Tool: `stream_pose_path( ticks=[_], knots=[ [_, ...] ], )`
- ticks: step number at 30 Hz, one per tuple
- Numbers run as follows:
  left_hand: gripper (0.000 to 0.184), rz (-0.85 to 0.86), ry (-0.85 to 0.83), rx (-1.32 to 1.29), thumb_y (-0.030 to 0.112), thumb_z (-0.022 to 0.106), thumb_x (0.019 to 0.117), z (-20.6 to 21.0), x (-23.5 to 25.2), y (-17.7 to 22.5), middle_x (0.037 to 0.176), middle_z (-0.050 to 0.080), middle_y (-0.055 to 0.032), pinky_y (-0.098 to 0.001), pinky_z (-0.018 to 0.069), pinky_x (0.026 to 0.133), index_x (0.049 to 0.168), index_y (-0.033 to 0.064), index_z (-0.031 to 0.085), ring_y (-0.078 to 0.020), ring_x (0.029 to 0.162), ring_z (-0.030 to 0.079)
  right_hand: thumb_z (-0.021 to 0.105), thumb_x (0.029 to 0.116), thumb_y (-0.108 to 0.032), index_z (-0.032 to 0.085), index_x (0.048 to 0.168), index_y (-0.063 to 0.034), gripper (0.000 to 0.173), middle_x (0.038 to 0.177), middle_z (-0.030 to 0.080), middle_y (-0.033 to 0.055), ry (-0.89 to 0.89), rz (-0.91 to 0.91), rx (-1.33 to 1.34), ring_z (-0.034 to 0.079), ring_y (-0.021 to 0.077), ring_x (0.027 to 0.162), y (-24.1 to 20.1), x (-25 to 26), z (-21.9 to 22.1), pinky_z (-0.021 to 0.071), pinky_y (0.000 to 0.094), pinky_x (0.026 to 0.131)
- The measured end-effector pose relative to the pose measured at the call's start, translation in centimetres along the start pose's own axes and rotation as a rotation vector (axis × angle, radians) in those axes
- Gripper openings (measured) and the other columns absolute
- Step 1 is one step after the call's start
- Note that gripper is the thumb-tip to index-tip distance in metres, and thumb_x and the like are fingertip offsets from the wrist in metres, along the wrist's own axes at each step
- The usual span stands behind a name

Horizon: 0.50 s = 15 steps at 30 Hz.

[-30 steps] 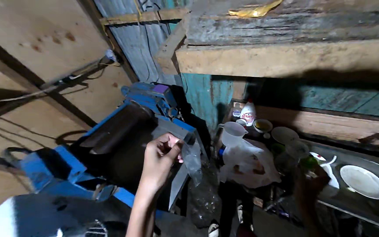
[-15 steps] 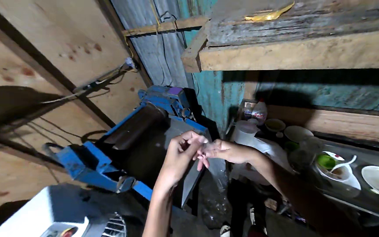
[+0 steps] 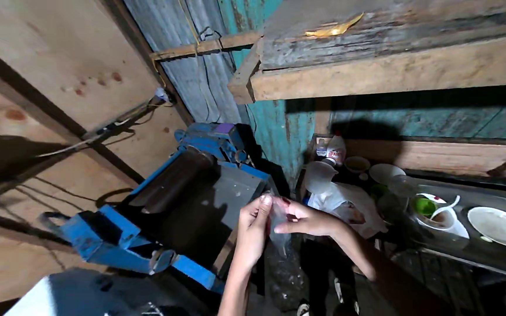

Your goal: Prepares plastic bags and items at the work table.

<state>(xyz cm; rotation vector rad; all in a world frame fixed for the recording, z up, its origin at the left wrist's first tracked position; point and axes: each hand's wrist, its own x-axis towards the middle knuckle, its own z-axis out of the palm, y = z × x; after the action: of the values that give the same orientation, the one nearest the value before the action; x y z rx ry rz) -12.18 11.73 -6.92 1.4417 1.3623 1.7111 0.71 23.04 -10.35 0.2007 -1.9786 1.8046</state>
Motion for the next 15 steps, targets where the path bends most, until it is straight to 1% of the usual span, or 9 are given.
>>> stream_pose_path(
  ticks=[1,2,3,5,7,9,12,14,15],
  knots=[
    [0.038,0.005,-0.014,0.007,0.01,0.037,0.109,0.1,0.1,0.0,0.087,0.074,0.0047,-0.0163,0.0543,0.067,0.097,0.0031,0.072,0.0015,0.073,0.065,0.069,0.0942,-0.013,0.048,0.142,0.0122,0.058,0.143,0.058,0.0104,0.009,-0.011,-0.044,0.051,0.0013,0.132,0.5,-0.4,-0.2,0.0405,0.0209,0.112],
    [0.038,0.01,-0.029,0.029,0.008,0.037,0.1083,0.5,0.3,-0.1,0.09,0.075,0.0028,-0.0181,0.0561,0.073,0.099,0.0011,0.073,-0.0002,0.08,0.068,0.074,0.0899,-0.012,0.045,0.144,0.0123,0.066,0.144,0.057,0.0115,0.037,-0.011,-0.058,0.051,0.0022,0.132,1.0,-0.8,-0.4,0.0405,0.0213,0.113],
    [0.037,0.008,-0.042,0.056,0.008,0.038,0.1077,1.0,0.6,-0.3,0.092,0.076,0.0013,-0.0187,0.056,0.074,0.1,-0.0002,0.073,-0.0011,0.082,0.069,0.078,0.0852,-0.011,0.044,0.144,0.012,0.072,0.142,0.059,0.0102,0.084,0.012,-0.047,0.052,0.0016,0.13,1.6,-1.4,-0.5,0.0417,0.0208,0.112],
    [0.036,0.005,-0.09,0.117,0.008,0.04,0.1076,2.3,1.2,-1.1,0.095,0.077,-0.0014,-0.0219,0.0579,0.079,0.101,-0.0016,0.073,-0.0035,0.088,0.071,0.084,0.0781,-0.011,0.048,0.138,0.0116,0.073,0.132,0.064,0.0069,0.211,0.09,-0.014,0.057,-0.0002,0.121,3.1,-3.0,-0.8,0.0462,0.0201,0.106],
    [0.033,0.012,-0.16,0.172,0.008,0.042,0.1075,4.0,2.1,-2.2,0.097,0.078,-0.0042,-0.0266,0.0598,0.089,0.102,-0.0031,0.073,-0.0066,0.092,0.073,0.086,0.0748,-0.005,0.051,0.133,0.0089,0.069,0.123,0.069,0.0029,0.366,0.171,0.065,0.063,-0.0003,0.113,4.5,-5.1,-0.9,0.0512,0.0214,0.103],
    [0.032,-0.009,-0.236,0.222,0.01,0.045,0.107,6.1,3.3,-3.5,0.096,0.077,-0.0064,-0.0286,0.0597,0.089,0.103,-0.0032,0.074,-0.0081,0.091,0.074,0.082,0.0769,0.002,0.054,0.13,0.0065,0.06,0.117,0.071,0.0003,0.532,0.222,0.148,0.066,0.0008,0.109,5.0,-7.2,-0.8,0.0537,0.0232,0.101],
    [0.032,-0.08,-0.344,0.279,0.014,0.047,0.1072,9.7,5.2,-5.3,0.085,0.072,-0.0008,-0.0206,0.0534,0.071,0.096,-0.0002,0.073,-0.0002,0.074,0.065,0.075,0.0841,0.001,0.052,0.131,0.0051,0.053,0.113,0.071,0.0021,0.729,0.272,0.216,0.068,0.0045,0.102,5.1,-9.8,-1.5,0.0568,0.0252,0.095],
    [0.033,-0.12,-0.426,0.302,0.013,0.046,0.1074,12.3,6.8,-6.3,0.086,0.074,-0.0036,-0.0244,0.0565,0.077,0.096,-0.0017,0.073,-0.0035,0.077,0.068,0.069,0.0886,-0.001,0.054,0.129,0.0042,0.043,0.107,0.072,0.0035,0.837,0.256,0.245,0.071,0.0079,0.094,5.6,-11.0,-2.6,0.06,0.0271,0.086],
    [0.031,-0.131,-0.457,0.321,0.011,0.046,0.1064,13.7,7.6,-6.9,0.086,0.073,-0.0054,-0.0272,0.0567,0.078,0.097,-0.0026,0.072,-0.0063,0.079,0.068,0.068,0.0919,-0.004,0.052,0.131,0.0053,0.043,0.107,0.071,0.0051,0.884,0.269,0.241,0.071,0.0092,0.095,5.6,-11.7,-3.3,0.0609,0.0277,0.086]
  ],
)
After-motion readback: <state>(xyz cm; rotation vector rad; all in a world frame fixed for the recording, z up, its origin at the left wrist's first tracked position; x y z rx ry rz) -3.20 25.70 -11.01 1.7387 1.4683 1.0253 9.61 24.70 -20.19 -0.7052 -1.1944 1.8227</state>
